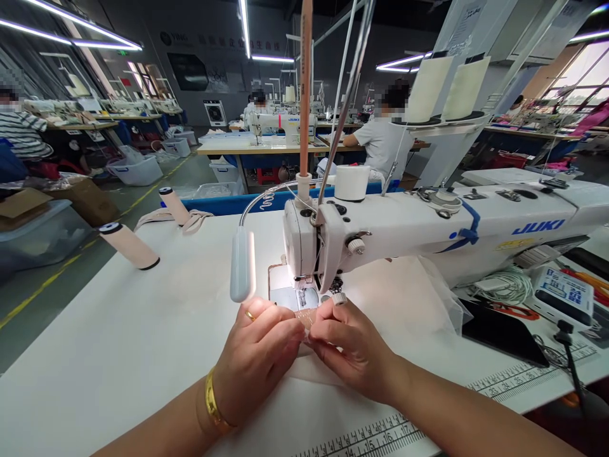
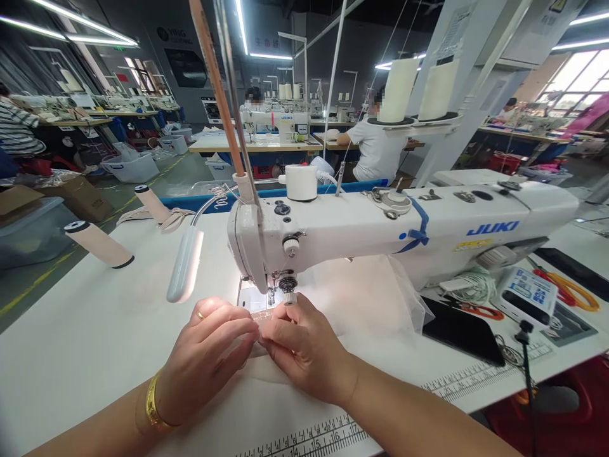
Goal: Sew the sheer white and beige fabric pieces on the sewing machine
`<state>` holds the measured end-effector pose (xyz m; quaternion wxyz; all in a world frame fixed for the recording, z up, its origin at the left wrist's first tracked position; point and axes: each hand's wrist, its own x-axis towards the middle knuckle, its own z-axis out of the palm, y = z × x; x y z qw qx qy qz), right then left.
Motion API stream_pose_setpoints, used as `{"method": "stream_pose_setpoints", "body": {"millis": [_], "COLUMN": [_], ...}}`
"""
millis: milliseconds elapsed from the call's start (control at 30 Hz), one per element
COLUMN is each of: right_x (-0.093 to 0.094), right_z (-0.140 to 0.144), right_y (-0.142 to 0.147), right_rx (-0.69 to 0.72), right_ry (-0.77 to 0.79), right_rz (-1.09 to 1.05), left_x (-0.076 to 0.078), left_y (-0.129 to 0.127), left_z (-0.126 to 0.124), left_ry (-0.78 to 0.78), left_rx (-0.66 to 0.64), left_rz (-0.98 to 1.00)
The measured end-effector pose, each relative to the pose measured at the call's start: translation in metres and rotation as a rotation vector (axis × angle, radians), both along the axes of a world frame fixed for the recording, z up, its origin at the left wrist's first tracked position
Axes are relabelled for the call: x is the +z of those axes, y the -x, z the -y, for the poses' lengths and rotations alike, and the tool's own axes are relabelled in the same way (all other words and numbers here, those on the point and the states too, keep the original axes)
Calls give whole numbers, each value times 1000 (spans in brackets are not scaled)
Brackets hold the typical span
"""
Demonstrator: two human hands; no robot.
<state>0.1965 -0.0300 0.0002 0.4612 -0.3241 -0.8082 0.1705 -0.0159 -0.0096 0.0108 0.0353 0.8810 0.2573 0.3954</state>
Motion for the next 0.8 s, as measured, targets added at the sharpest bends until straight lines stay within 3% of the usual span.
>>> {"method": "stream_pose_setpoints", "body": {"millis": [633,700,800], "right_x": [-3,7,43], "right_z": [-1,5,29], "right_y": [-1,-2,-11], "right_rx": [-33,-3,69], "right_ry": [-80,-89,25], "right_rz": [58,63,153], "left_x": [4,12,33], "left_y": [0,-2,-6], "left_z": [0,7,31], "left_ry": [-43,-49,62], "left_rx": [68,61,25], "left_rz": [-19,-26,-27]}}
